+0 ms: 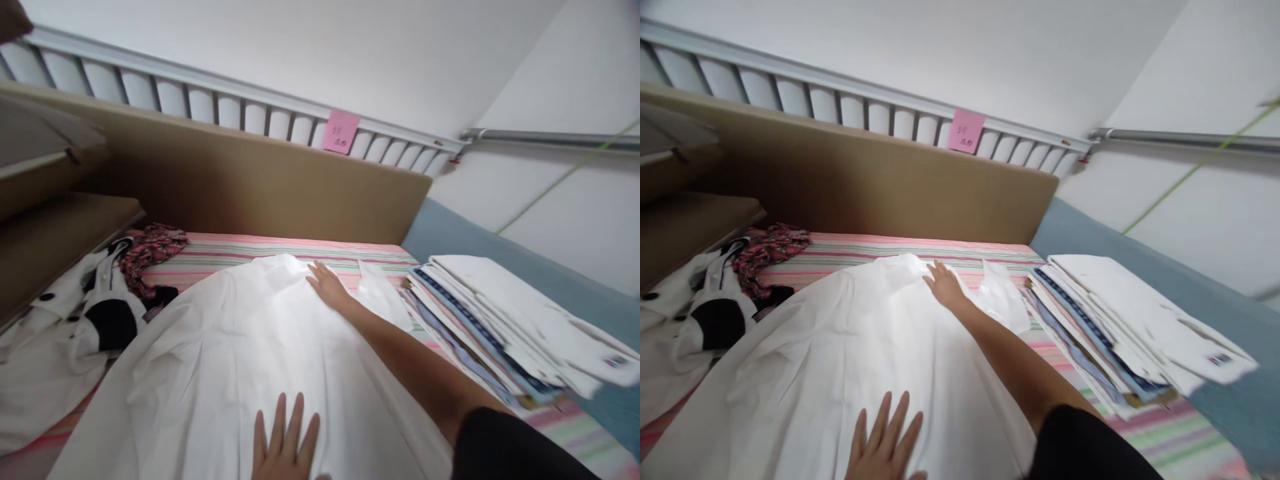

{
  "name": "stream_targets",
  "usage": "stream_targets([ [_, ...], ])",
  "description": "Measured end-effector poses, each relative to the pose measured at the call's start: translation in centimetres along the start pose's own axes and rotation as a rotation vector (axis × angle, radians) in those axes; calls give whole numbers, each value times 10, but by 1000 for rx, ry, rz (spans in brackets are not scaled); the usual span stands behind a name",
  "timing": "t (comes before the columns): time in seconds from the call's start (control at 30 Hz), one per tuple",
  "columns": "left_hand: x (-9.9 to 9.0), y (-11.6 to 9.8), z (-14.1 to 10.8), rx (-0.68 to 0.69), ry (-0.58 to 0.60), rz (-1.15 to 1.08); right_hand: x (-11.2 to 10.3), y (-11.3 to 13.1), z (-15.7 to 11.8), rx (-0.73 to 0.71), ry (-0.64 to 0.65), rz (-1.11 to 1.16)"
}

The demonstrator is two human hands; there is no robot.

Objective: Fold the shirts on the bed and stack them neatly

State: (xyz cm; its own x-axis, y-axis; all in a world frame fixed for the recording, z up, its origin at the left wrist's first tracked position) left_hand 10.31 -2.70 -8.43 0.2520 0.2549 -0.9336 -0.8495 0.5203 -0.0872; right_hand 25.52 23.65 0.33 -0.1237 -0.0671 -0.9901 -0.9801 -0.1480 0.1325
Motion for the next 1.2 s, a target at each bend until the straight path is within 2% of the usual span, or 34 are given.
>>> stream_targets([
  [0.07, -12, 0, 1, 121, -43, 104, 2, 5, -70, -134, -8, -13],
  [0.13, -24, -3, -1, 188, -64, 171, 21, -1, -142, -238, 72, -26],
  [0.17, -30, -6, -4, 203, -63, 188, 31, -12, -174, -235, 102, -35],
  [0.2, -35, -9, -7, 211, -57, 194, 38, -28, -200, -167, 106, -48],
  [0.27, -42, -13, -19, 201, -39, 178, 43, -67, -238, 87, 53, -84],
  [0.33, -45, -3, -33, 97, -22, 143, 38, -87, -263, 300, -37, -94],
  [0.37, -46, 9, -41, 13, -13, 124, 36, -84, -270, 325, -74, -83],
  [0.4, -46, 23, -50, -87, -5, 109, 35, -72, -274, 292, -99, -62],
  [0.47, -47, 54, -69, -271, 9, 103, 39, -35, -278, 122, -101, -7],
  [0.53, -50, 74, -88, -364, 20, 129, 49, -4, -284, -19, -79, 33],
  [0.57, -53, 78, -96, -368, 26, 150, 55, 1, -288, -44, -73, 39],
  [0.63, -59, 74, -107, -317, 44, 192, 63, -11, -296, -9, -84, 22],
  [0.77, -73, 61, -113, -291, 75, 252, 66, -73, -308, 133, -174, -60],
  [0.83, -77, 55, -112, -306, 94, 266, 63, -89, -317, 191, -224, -84],
  [0.9, -79, 46, -113, -320, 100, 267, 60, -85, -331, 196, -274, -97],
  [1.0, -76, 26, -117, -283, 116, 229, 62, -54, -353, -3, -292, -112],
  [1.07, -72, 14, -120, -241, 142, 164, 66, -43, -363, -107, -258, -102],
  [1.13, -71, 11, -124, -250, 170, 45, 64, -51, -368, -81, -224, -61],
  [1.2, -76, 19, -132, -328, 151, -153, 59, -70, -374, -10, -210, 24],
])
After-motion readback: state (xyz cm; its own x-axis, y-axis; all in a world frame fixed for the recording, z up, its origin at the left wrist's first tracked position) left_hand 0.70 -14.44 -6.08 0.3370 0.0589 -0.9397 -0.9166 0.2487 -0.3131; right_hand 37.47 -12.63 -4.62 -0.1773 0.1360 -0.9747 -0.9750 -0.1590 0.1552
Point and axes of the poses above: each hand's wrist, its own z-axis towards the middle knuckle, its own x-axis out of the palm, y = z × x, the point moved 7 cm from there along z, towards the middle knuckle, and after that the axes turned 9 degrees about y, right-handed, at the moved point
